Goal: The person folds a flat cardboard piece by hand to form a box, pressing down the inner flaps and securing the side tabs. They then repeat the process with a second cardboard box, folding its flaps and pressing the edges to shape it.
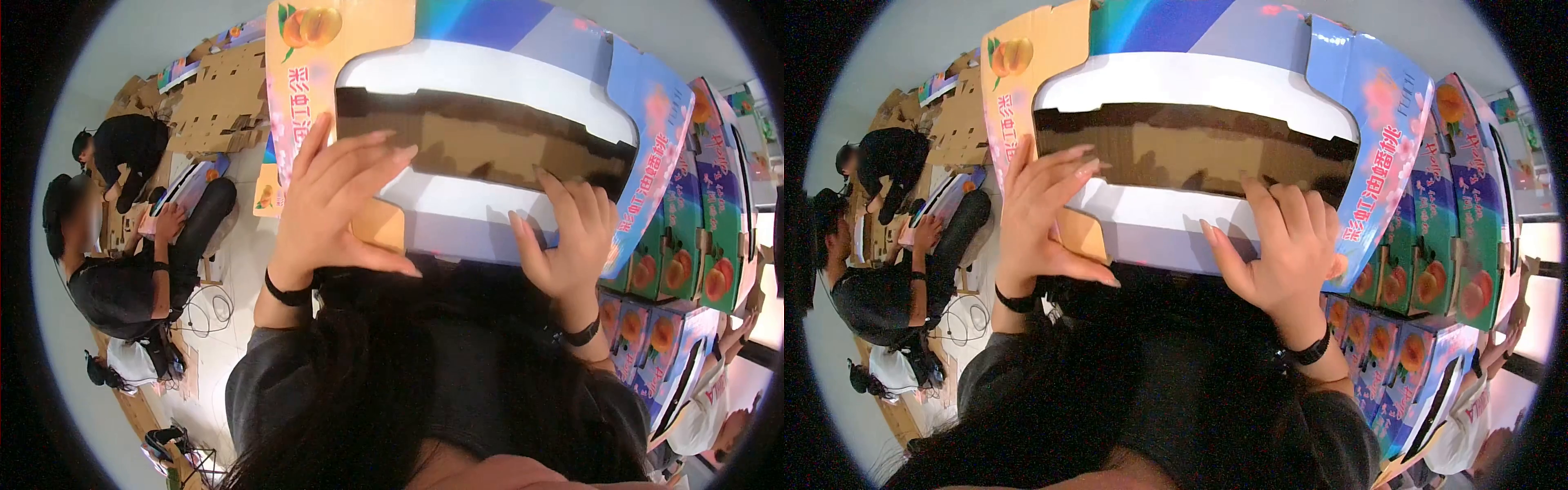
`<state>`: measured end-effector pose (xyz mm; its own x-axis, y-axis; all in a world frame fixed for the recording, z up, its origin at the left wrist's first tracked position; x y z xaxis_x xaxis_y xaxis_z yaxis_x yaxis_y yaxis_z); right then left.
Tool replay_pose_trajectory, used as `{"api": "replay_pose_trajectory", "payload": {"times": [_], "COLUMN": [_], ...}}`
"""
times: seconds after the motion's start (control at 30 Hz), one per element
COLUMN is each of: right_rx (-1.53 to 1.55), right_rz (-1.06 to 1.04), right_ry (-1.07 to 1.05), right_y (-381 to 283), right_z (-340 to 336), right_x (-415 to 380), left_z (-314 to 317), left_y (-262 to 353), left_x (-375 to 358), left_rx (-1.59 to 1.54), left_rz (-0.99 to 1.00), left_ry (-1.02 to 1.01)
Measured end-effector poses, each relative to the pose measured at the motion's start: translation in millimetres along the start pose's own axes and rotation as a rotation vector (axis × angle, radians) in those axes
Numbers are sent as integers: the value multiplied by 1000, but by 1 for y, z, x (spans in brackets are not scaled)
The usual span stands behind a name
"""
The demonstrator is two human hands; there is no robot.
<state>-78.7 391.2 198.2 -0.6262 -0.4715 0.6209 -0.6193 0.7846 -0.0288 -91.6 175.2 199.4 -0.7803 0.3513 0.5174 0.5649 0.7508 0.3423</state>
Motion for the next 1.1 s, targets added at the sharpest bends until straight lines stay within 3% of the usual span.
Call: {"api": "replay_pose_trajectory", "payload": {"times": [0.3, 0.47, 0.67, 0.87, 1.1], "right_rx": [-85, -68, -79, 143, -225], "right_rz": [7, 3, -20, -67, -150], "right_ry": [79, 94, 91, 182, 196], "right_y": [-7, -9, -7, -4, 9], "right_z": [-5, -4, -10, -49, -105], "right_x": [-6, -10, -8, 1, 39], "left_z": [9, 22, 31, 29, 27], "left_y": [30, 41, 39, 35, 39], "left_x": [6, 19, 24, 24, 19], "left_rx": [93, -1, 10, 6, 17], "left_rz": [172, 101, 42, 32, 23], "left_ry": [106, -1, 66, 104, 112]}}
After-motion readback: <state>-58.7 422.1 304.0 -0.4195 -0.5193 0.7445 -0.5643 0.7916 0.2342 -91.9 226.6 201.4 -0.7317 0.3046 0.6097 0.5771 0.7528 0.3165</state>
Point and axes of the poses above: each hand's wrist, its own x-axis towards the middle knuckle, its own z-axis out of the palm, y = z × x, the point moved 10 cm from there along x, towards the middle knuckle, and after that the axes turned 13 degrees about -z, right-handed, at the moved point
